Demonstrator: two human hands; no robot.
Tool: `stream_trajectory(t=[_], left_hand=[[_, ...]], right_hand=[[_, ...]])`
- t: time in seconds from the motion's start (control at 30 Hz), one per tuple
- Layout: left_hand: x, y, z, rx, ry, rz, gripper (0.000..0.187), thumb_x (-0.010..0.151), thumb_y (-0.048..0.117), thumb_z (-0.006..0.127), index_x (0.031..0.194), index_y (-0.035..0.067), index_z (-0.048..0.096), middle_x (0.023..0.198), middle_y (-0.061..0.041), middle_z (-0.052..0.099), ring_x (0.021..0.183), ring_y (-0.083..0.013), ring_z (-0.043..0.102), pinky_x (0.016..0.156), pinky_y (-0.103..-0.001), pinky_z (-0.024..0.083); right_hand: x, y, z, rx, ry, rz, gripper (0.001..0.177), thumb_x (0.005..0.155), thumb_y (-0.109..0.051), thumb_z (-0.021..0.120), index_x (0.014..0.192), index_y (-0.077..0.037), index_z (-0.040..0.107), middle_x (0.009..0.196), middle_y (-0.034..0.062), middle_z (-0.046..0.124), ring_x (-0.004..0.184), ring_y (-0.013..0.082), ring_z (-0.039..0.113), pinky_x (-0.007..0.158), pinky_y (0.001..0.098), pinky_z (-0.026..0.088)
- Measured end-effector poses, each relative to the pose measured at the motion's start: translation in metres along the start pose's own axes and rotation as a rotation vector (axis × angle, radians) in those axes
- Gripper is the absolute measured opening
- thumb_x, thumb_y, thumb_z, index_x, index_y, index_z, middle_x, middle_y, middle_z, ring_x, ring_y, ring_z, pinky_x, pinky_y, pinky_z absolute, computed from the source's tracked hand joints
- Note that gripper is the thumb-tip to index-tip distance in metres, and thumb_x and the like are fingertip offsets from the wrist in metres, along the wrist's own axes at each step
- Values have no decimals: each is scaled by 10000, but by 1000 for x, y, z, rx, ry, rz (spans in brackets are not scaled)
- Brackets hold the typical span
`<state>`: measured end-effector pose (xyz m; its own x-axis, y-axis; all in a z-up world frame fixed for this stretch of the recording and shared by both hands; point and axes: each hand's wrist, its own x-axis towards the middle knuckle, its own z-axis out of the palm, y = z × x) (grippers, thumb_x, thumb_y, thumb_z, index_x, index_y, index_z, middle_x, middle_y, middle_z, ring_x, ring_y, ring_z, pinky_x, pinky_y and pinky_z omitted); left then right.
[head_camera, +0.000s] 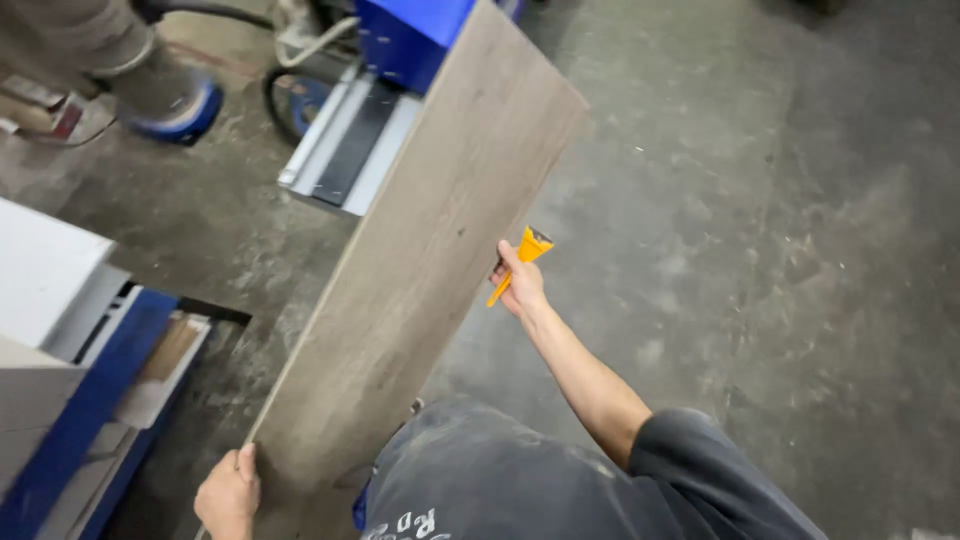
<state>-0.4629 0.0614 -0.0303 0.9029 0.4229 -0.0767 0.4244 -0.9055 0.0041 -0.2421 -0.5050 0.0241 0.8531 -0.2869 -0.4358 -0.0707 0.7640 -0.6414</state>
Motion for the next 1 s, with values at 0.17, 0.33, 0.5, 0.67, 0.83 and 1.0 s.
stream_trajectory(t=[0.17, 0.33, 0.5, 0.67, 0.83, 1.0], left_hand=[[-34, 67, -4, -54, 136, 193, 661, 1121, 632, 241, 826, 143, 574, 826, -116, 682, 795, -409, 664, 682, -493, 487], [-44, 168, -20, -160, 427, 388, 696, 1157, 620, 142, 815, 171, 549, 725, -110, 580, 695, -426, 589, 609, -478, 438], [-41, 318, -32, -380, 455, 579, 640, 1165, 521, 141, 770, 96, 412, 688, -121, 444, 668, -429, 499, 630, -509, 354], [-24, 512, -27, -352, 337, 682, 611, 1131, 520, 118, 789, 147, 460, 738, -98, 539, 691, -406, 548, 628, -494, 358], [-22, 726, -58, -482, 303, 786, 375, 1118, 183, 456, 752, 130, 523, 656, -39, 531, 588, -243, 527, 566, -403, 362], [-48, 914, -129, -502, 594, 1066, 223, 997, 160, 566, 778, 118, 554, 637, -78, 513, 617, -324, 602, 584, -434, 494]], right_hand=[[-58, -125, -46, 119, -24, -100, 256, 881, -248, 800, 810, -242, 554, 728, -46, 610, 662, 87, 604, 636, 266, 496], [-99, -111, -150, 200, -211, -231, 138, 996, -244, 663, 963, -111, 682, 904, 71, 750, 816, 205, 723, 782, 398, 588], [-127, -124, -200, 139, -205, -135, 374, 919, -129, 745, 729, -177, 427, 659, 0, 482, 595, 84, 468, 532, 227, 368], [-62, -224, -250, 299, -100, -246, 294, 923, -149, 742, 781, -202, 490, 752, -9, 591, 694, 140, 610, 668, 308, 500], [-2, -369, -278, 325, 93, -456, 240, 932, -85, 722, 782, -170, 555, 761, 1, 599, 715, 146, 626, 655, 294, 495], [76, -495, -304, 105, 313, -549, 331, 925, -102, 777, 812, -238, 497, 674, -93, 539, 600, 36, 559, 608, 186, 509]])
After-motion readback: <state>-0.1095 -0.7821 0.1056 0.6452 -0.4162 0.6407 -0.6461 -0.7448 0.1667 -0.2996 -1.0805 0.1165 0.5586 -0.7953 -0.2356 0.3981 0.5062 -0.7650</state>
